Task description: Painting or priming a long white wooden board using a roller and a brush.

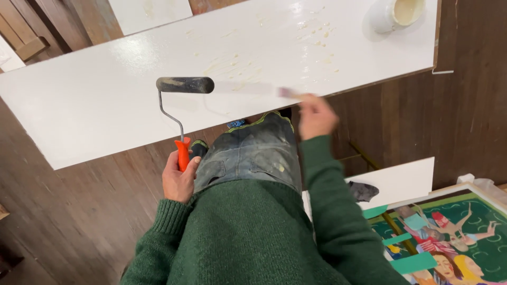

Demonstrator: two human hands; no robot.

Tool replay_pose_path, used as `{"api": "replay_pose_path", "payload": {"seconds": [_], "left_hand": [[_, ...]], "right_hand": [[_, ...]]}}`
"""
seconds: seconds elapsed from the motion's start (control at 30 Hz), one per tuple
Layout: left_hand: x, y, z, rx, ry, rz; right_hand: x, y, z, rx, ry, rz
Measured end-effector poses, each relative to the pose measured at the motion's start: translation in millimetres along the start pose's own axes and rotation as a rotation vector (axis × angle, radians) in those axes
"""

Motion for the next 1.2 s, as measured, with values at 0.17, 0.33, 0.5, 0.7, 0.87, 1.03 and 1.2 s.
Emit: {"api": "replay_pose_path", "payload": {"seconds": [0.17, 0.33, 0.5, 0.7, 0.87, 1.03, 1.2], "left_hand": [[-0.8, 3.9, -4.9, -0.018, -0.015, 0.017], [8.6, 11.7, -0.4, 0.023, 0.023, -0.001], [20.9, 13.0, 16.4, 0.015, 0.075, -0.025], [28.5, 12.7, 25.3, -0.019, 0.085, -0.022], [35.4, 15.2, 25.4, -0.036, 0.029, -0.019], [39.1, 15.3, 28.9, -0.027, 0.057, 0.005], [38.6, 18.2, 21.5, -0.048, 0.035, 0.016]], "right_hand": [[-65.8, 41.0, 40.1, 0.022, -0.111, 0.213], [-21.0, -9.2, -41.3, -0.538, -0.573, 0.162], [50.0, -50.6, -41.8, -0.488, -0.324, -0.213], [-21.9, 25.8, 10.5, -0.021, -0.040, -0.048], [-128.6, 112.5, 19.2, -0.101, -0.145, 0.208], [-174.6, 199.8, 52.2, -0.243, -0.113, 0.446], [-148.2, 259.9, 91.9, -0.267, -0.173, 0.351]]}}
Point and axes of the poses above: each hand's wrist, its own y-axis towards the middle knuckle, its own x-axis out of the palm, z = x × y, the point moved 5 cm from there along y, towards the middle knuckle, and after that the axes turned 10 degrees about -y, right-handed, at the moved point
